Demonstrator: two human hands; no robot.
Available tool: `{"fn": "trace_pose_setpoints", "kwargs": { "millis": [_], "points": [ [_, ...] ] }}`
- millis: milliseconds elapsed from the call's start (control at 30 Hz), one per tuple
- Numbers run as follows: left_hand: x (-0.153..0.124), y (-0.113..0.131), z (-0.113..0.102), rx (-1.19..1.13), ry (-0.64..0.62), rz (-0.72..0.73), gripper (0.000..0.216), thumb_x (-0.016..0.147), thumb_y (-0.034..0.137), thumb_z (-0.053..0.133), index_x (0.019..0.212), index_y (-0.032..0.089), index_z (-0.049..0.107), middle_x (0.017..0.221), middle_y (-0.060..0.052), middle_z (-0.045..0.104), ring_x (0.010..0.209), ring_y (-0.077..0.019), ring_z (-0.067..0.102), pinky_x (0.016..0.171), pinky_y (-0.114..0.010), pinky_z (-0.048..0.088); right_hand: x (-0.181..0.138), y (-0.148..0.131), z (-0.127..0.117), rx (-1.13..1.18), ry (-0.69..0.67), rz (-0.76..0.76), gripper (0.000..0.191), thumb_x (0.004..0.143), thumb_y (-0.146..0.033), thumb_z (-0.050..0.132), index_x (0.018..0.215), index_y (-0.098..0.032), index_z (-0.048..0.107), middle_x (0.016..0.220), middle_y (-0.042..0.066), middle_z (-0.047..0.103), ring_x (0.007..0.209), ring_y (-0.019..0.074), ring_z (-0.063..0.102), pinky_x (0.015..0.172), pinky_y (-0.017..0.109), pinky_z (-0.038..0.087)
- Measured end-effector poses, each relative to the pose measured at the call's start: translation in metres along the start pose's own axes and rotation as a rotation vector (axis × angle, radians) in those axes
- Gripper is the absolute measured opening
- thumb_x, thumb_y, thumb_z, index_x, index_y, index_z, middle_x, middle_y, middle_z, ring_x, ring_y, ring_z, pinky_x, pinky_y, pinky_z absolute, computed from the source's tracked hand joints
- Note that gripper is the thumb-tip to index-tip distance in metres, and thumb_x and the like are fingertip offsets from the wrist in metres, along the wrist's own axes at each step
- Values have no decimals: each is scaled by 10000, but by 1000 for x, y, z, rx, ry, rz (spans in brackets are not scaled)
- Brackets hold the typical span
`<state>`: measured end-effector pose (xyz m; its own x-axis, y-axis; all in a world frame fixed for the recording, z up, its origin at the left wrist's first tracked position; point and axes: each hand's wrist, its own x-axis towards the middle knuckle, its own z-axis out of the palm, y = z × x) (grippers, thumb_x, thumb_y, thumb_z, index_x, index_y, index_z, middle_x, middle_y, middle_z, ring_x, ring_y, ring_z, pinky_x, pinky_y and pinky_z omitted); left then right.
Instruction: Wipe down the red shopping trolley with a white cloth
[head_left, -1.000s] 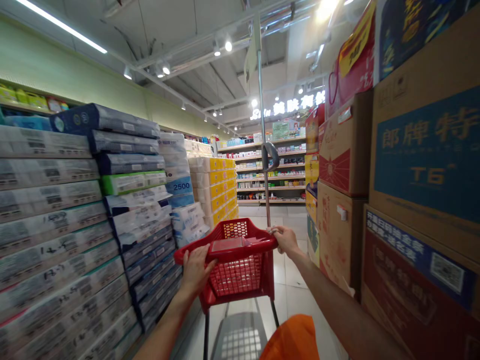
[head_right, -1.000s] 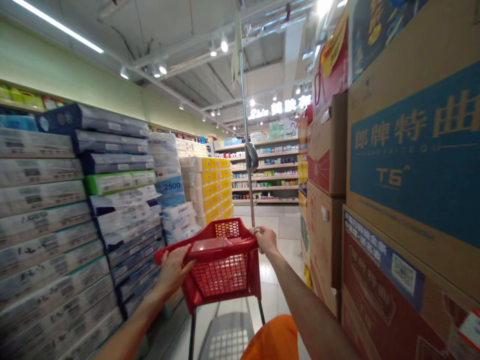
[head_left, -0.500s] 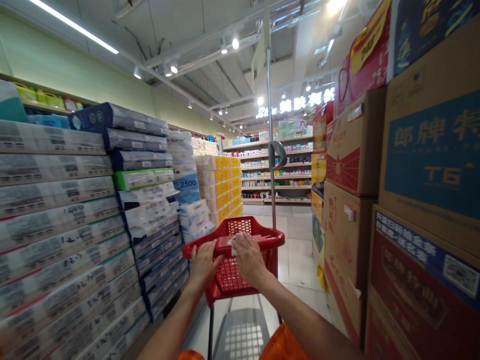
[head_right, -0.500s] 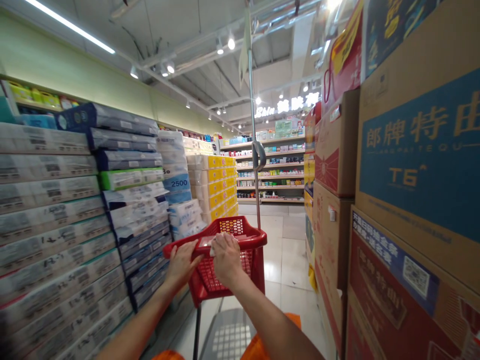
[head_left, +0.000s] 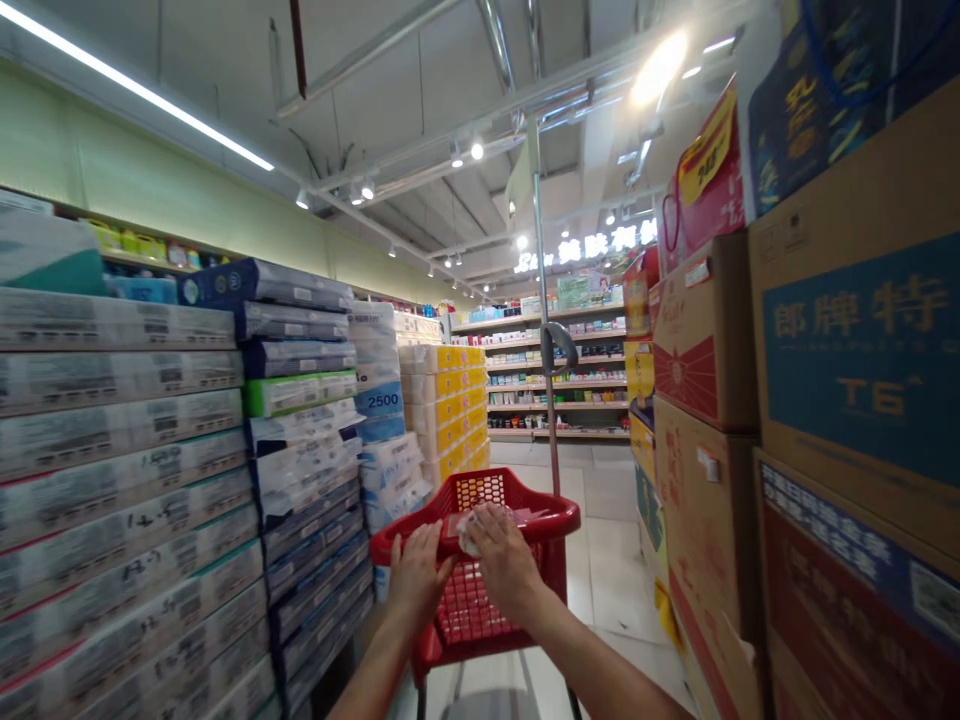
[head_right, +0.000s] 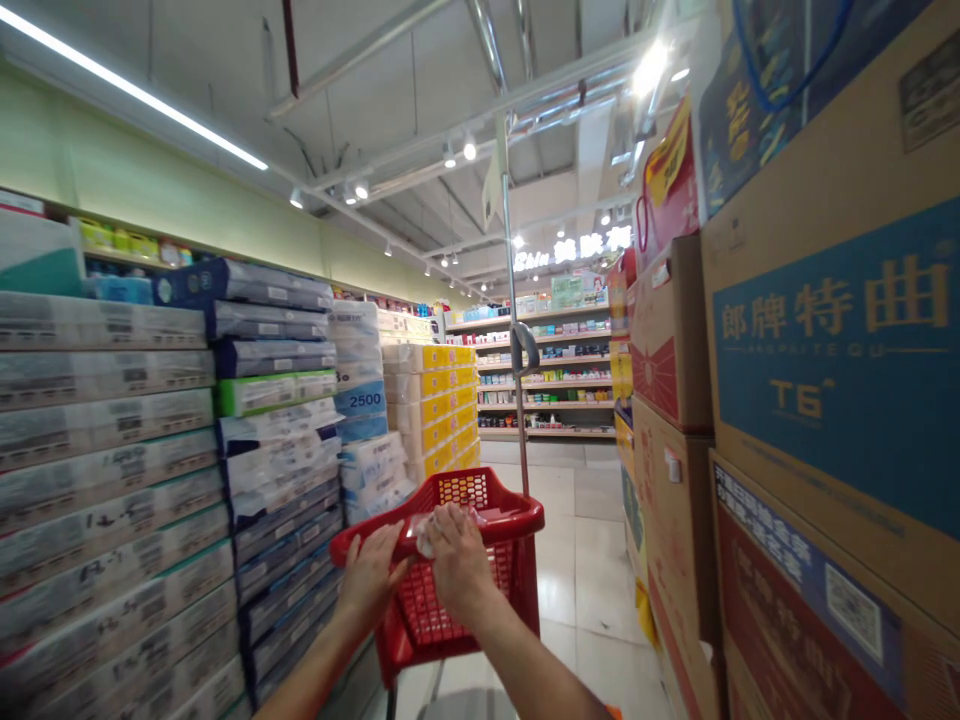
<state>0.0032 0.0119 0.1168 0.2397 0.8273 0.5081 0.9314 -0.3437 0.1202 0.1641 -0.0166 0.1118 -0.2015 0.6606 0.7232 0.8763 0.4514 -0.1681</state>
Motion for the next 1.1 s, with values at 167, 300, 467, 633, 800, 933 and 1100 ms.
{"fn": "trace_pose_setpoints", "kwargs": {
  "millis": [167, 300, 467, 633, 800, 933, 1100],
  "points": [
    [1, -1, -1, 4, -5, -11, 462, 779, 242, 406, 1228, 135, 428, 1262, -98, 486, 1198, -204, 385, 1039, -452, 156, -2, 53, -33, -136, 101, 361, 416, 738, -48, 360, 1056, -173, 599, 1223, 102, 503, 1177, 222, 401, 987, 407, 289],
    [0, 6, 1, -2, 30, -6, 462, 774, 235, 402, 1223, 131, 433, 1251, -104, 496, 1188, -209, 394, 1035, -464, 158, 1, 33, -24, -72, 85, 348, 447, 717, -43, 375, 1111, -137, 564, 1233, 124, 489, 1182, 226, 393, 990, 392, 298],
    [-3, 8, 2, -12, 42, 45, 449, 780, 245, 397, 1218, 149, 439, 1245, -114, 500, 1170, -217, 412, 1018, -483, 185, 4, -10, 2, 62, 12, -24, 538, 683, -40, 419, 1198, -177, 496, 1312, 56, 419, 1253, 208, 279, 1039, 397, 233],
    [-6, 7, -1, -23, 44, 32, 475, 747, 195, 427, 1220, 152, 432, 1246, -104, 501, 1180, -212, 400, 1028, -469, 174, 11, 33, -30, -35, 87, 303, 391, 750, -51, 342, 1023, -132, 611, 1199, 129, 515, 1140, 240, 439, 968, 413, 338],
    [-6, 12, -1, -37, 46, 23, 456, 762, 216, 428, 1214, 161, 430, 1252, -98, 495, 1191, -214, 388, 1032, -475, 164, 16, 10, -14, -12, 77, 222, 441, 746, -63, 352, 1150, -112, 521, 1252, 124, 466, 1182, 211, 389, 996, 375, 321],
    [-5, 10, 0, -42, 43, 58, 419, 786, 236, 401, 1195, 160, 446, 1244, -98, 503, 1184, -218, 397, 1024, -478, 186, 13, -20, 8, 42, -1, -129, 486, 719, -63, 407, 1187, -161, 495, 1276, 71, 457, 1232, 193, 306, 1037, 385, 233],
    [-6, 6, -1, -59, 39, 50, 485, 732, 162, 421, 1216, 149, 426, 1256, -100, 490, 1191, -219, 386, 1037, -470, 167, 3, 29, -19, -63, 12, 186, 426, 759, -66, 363, 1117, -193, 554, 1267, 77, 465, 1204, 215, 356, 1002, 445, 236]
  ]
}}
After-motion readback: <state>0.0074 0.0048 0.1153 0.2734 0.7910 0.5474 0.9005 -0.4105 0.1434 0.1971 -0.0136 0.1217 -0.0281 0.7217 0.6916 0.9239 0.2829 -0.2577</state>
